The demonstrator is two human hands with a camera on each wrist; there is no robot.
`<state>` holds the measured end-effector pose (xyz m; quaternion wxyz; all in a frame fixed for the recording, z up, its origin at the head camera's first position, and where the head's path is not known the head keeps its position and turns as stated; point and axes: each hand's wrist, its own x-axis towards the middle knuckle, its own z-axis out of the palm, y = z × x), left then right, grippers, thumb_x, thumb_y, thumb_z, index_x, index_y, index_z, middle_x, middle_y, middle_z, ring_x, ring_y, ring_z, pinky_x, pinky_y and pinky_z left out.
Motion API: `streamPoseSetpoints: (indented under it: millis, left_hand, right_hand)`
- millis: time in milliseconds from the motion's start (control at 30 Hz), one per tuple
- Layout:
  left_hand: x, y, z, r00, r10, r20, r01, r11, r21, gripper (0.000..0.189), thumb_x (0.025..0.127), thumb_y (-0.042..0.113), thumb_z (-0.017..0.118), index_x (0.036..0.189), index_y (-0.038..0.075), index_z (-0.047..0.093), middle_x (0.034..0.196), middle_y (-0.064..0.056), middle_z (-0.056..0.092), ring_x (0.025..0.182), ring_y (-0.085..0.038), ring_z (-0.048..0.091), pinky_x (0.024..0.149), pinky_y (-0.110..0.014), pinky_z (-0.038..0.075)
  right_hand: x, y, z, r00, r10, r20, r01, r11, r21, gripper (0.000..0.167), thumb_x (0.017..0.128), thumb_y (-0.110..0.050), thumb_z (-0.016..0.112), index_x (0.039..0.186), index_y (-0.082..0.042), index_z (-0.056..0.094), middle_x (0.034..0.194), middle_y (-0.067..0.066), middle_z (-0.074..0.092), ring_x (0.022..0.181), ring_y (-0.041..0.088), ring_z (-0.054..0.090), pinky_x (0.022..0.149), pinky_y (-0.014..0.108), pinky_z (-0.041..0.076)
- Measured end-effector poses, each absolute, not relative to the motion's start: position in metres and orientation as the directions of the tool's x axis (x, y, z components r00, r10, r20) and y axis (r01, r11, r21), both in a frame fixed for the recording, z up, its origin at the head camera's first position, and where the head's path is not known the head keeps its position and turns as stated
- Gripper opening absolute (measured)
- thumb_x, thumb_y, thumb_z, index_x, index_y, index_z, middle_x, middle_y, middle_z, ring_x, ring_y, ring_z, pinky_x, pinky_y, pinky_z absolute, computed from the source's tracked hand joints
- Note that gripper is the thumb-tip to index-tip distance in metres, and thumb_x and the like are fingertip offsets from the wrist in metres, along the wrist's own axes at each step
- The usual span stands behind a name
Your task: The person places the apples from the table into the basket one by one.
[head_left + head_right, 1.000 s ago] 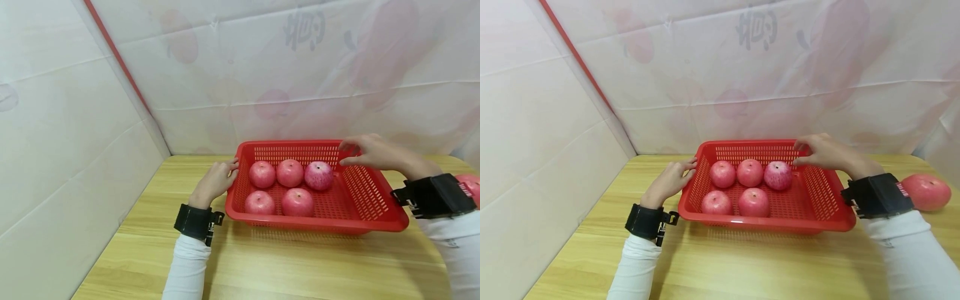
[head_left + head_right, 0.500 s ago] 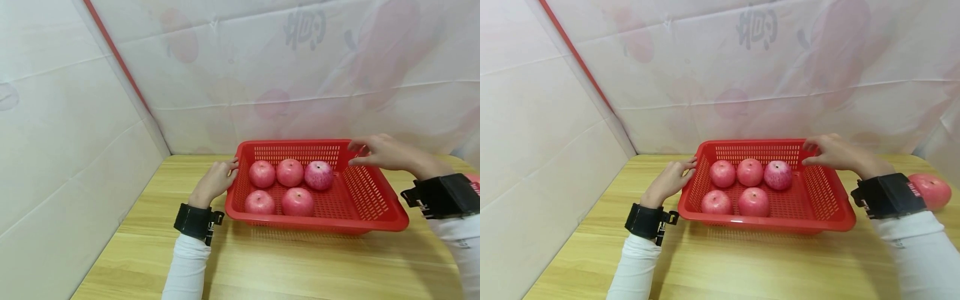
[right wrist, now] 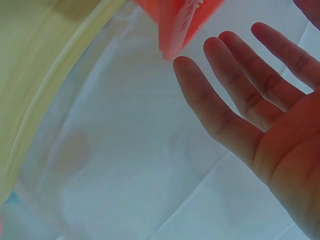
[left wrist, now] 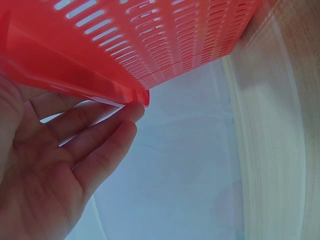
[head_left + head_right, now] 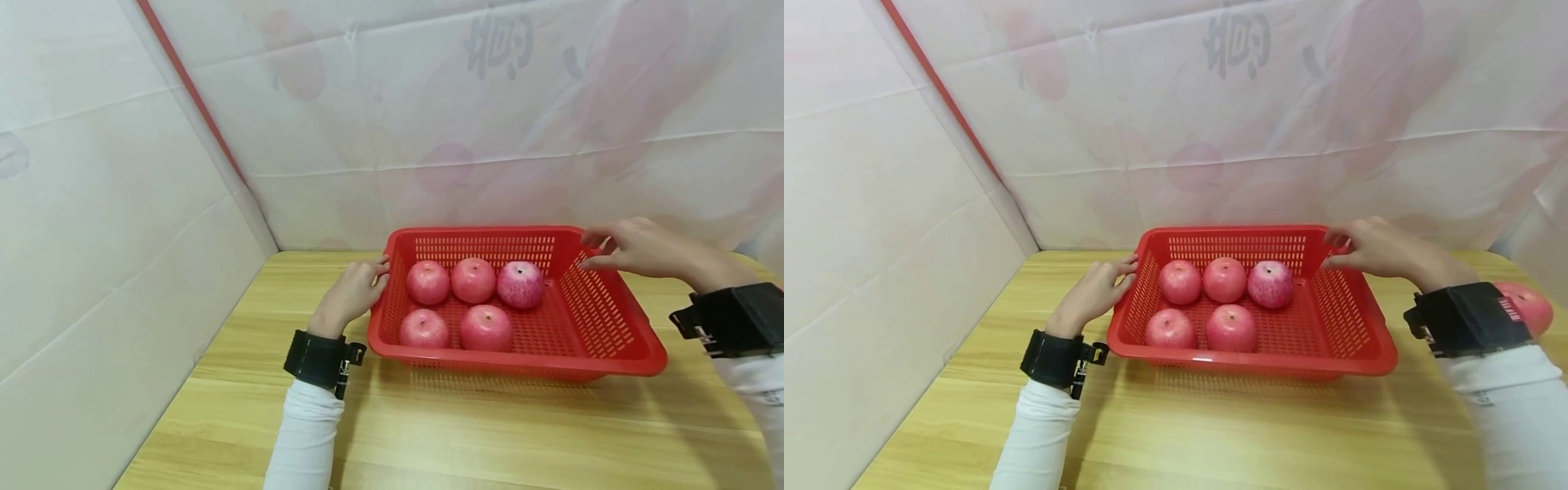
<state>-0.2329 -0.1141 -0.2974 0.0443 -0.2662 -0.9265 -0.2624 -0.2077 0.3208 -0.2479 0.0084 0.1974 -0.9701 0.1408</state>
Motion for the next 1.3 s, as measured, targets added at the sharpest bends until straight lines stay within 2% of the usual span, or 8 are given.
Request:
streamPoseSetpoints:
  millis: [200,333,600,933,1300]
  left_hand:
    - [-0.233,-0.114,-0.297,-0.857,0.468,0.215,0.511,0.720,0.470,0.033,0.101,0.004,0.058,0.132,-0.007,0.063,0.143,-0.022,0.054,0.046,-0.011,0.040,0.048,-0.021,0.036]
    - [-0.233,-0.114,-0.297,-0.857,0.469,0.216,0.512,0.720,0.469,0.034,0.101,0.005,0.058,0.132,-0.007,0.062,0.144,-0.022,0.054,0.045,-0.011,0.040,0.048,-0.021,0.036]
    - [-0.232,-0.114,-0.296,-0.859,0.465,0.214,0.508,0.721,0.471,0.033,0.101,0.004,0.059,0.132,-0.008,0.063,0.144,-0.021,0.054,0.045,-0.012,0.041,0.048,-0.021,0.036]
    - [-0.233,-0.115,-0.297,-0.849,0.476,0.230,0.526,0.718,0.456,0.033,0.101,0.004,0.058,0.130,-0.009,0.063,0.142,-0.023,0.055,0.049,-0.013,0.048,0.048,-0.021,0.034]
    - [-0.234,-0.115,-0.297,-0.853,0.472,0.222,0.518,0.722,0.458,0.032,0.102,0.005,0.057,0.131,-0.007,0.064,0.142,-0.021,0.055,0.047,-0.010,0.037,0.048,-0.021,0.035]
  right_hand:
    - [-0.207,0.329,-0.251,-0.926,-0.367,0.091,-0.378,0.892,-0.247,0.031,0.085,-0.016,0.081,0.106,0.003,0.071,0.095,0.009,0.071,0.086,0.029,0.068,0.066,0.037,0.057]
    - [-0.206,0.333,-0.252,-0.926,-0.364,0.100,-0.377,0.897,-0.232,0.028,0.084,-0.015,0.082,0.104,0.001,0.072,0.094,0.007,0.072,0.084,0.027,0.068,0.064,0.033,0.055]
    - [-0.205,0.342,-0.257,-0.928,-0.357,0.104,-0.372,0.899,-0.230,0.028,0.084,-0.016,0.082,0.104,0.001,0.072,0.094,0.008,0.072,0.084,0.029,0.068,0.068,0.042,0.057]
    - [-0.205,0.356,-0.260,-0.930,-0.349,0.116,-0.367,0.903,-0.223,0.036,0.082,-0.019,0.082,0.106,0.005,0.070,0.095,0.013,0.072,0.083,0.031,0.069,0.066,0.042,0.055]
    - [-0.203,0.374,-0.266,-0.953,-0.294,0.071,-0.302,0.933,-0.196,0.038,0.085,-0.019,0.081,0.103,0.010,0.067,0.093,0.018,0.071,0.082,0.036,0.070,0.071,0.056,0.057]
